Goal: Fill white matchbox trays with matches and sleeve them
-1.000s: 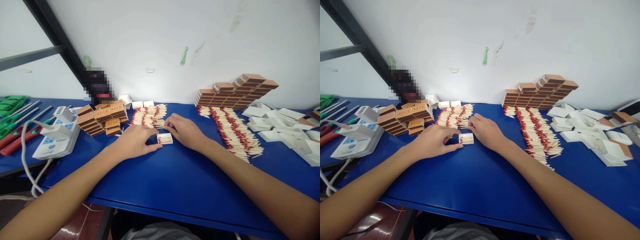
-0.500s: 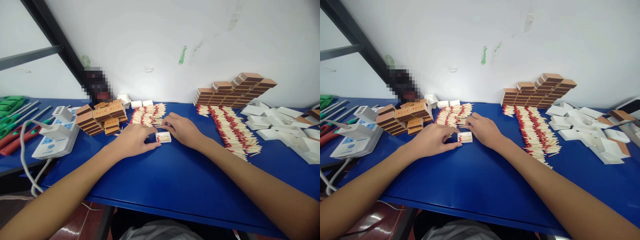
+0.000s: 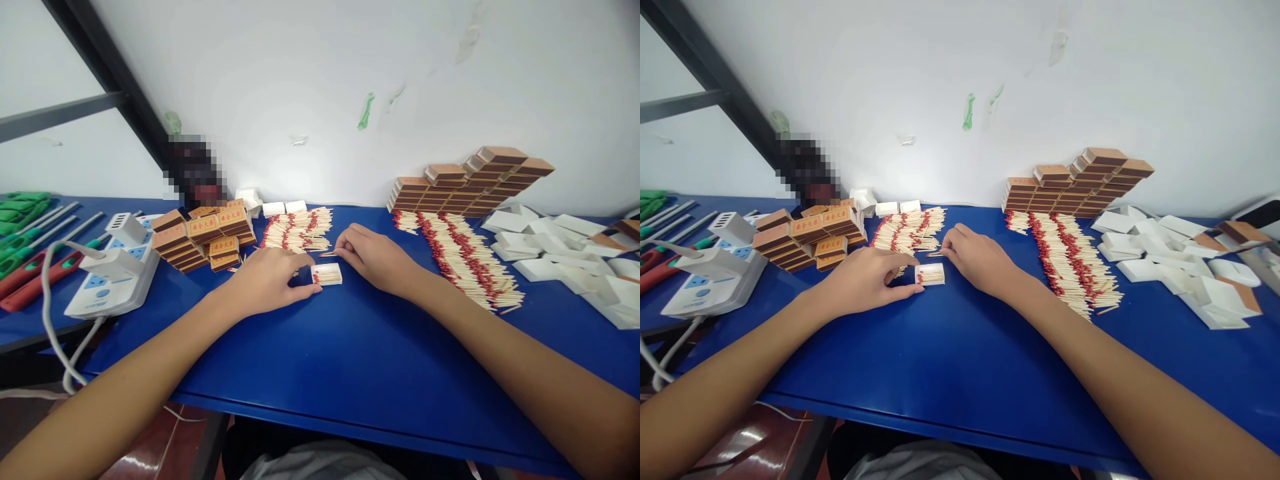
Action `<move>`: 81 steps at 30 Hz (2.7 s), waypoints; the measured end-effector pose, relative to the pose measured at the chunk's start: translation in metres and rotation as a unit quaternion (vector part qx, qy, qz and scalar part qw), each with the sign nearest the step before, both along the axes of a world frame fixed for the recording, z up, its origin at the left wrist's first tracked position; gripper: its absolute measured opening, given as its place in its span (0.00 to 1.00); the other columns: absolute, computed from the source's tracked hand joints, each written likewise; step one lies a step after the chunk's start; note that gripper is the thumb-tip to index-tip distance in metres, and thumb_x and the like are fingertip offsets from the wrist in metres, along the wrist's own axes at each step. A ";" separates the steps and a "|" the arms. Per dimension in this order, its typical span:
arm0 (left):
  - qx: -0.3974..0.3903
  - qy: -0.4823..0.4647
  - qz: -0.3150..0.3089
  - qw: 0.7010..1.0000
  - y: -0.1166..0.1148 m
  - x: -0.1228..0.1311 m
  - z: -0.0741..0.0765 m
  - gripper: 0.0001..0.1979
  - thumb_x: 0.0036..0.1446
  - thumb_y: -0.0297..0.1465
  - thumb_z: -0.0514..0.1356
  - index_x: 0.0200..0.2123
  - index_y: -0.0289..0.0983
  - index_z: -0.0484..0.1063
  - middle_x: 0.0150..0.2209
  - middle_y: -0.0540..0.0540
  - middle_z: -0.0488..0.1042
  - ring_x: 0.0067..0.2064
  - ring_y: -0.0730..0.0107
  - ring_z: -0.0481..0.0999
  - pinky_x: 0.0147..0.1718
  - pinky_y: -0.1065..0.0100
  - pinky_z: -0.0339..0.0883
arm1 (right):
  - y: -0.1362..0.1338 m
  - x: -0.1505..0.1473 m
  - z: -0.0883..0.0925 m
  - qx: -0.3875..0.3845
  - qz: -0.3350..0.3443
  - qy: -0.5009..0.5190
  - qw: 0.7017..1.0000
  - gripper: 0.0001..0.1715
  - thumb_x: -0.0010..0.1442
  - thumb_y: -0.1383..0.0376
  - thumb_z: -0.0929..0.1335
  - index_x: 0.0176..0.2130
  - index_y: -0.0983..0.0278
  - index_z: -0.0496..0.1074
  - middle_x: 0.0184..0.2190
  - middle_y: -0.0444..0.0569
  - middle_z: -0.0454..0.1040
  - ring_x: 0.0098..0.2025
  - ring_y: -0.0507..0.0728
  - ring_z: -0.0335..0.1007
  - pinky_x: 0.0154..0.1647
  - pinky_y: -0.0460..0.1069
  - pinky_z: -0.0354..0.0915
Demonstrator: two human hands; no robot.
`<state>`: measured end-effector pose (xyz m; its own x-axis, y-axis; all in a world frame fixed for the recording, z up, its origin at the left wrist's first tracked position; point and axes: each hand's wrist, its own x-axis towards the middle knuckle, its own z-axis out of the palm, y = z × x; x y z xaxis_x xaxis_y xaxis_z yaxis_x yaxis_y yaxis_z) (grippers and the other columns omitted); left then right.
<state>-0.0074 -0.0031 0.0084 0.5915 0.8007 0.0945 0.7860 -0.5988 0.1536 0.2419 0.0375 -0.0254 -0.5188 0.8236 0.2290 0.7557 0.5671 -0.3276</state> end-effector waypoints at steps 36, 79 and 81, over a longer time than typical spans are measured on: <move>-0.011 0.003 -0.005 1.000 -0.001 0.001 0.003 0.19 0.65 0.47 0.63 0.49 0.41 0.80 0.29 0.48 0.79 0.29 0.65 0.76 0.27 0.67 0.56 | 0.000 -0.004 -0.006 0.023 0.001 -0.093 0.995 0.10 0.75 0.61 0.63 0.45 0.63 0.70 0.43 0.52 0.73 0.33 0.56 0.69 0.31 0.51 0.54; -0.012 -0.004 -0.010 1.000 -0.001 0.001 0.002 0.18 0.65 0.46 0.63 0.49 0.40 0.80 0.29 0.49 0.78 0.29 0.66 0.75 0.28 0.67 0.56 | -0.003 -0.010 -0.011 0.076 0.079 -0.005 0.994 0.22 0.73 0.66 0.61 0.57 0.55 0.79 0.40 0.50 0.69 0.35 0.55 0.65 0.34 0.49 0.58; -0.012 -0.007 -0.010 1.000 -0.001 0.000 0.001 0.18 0.65 0.47 0.63 0.49 0.40 0.80 0.29 0.49 0.78 0.29 0.66 0.75 0.28 0.67 0.56 | -0.003 -0.008 -0.012 0.080 0.078 0.002 0.994 0.21 0.74 0.65 0.61 0.54 0.57 0.81 0.39 0.50 0.69 0.34 0.55 0.65 0.33 0.49 0.58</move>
<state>-0.0075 -0.0040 0.0093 0.6061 0.7909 0.0842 0.7718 -0.6104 0.1782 0.2339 0.0344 -0.0375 -0.6368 0.6859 0.3522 0.6529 0.7227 -0.2268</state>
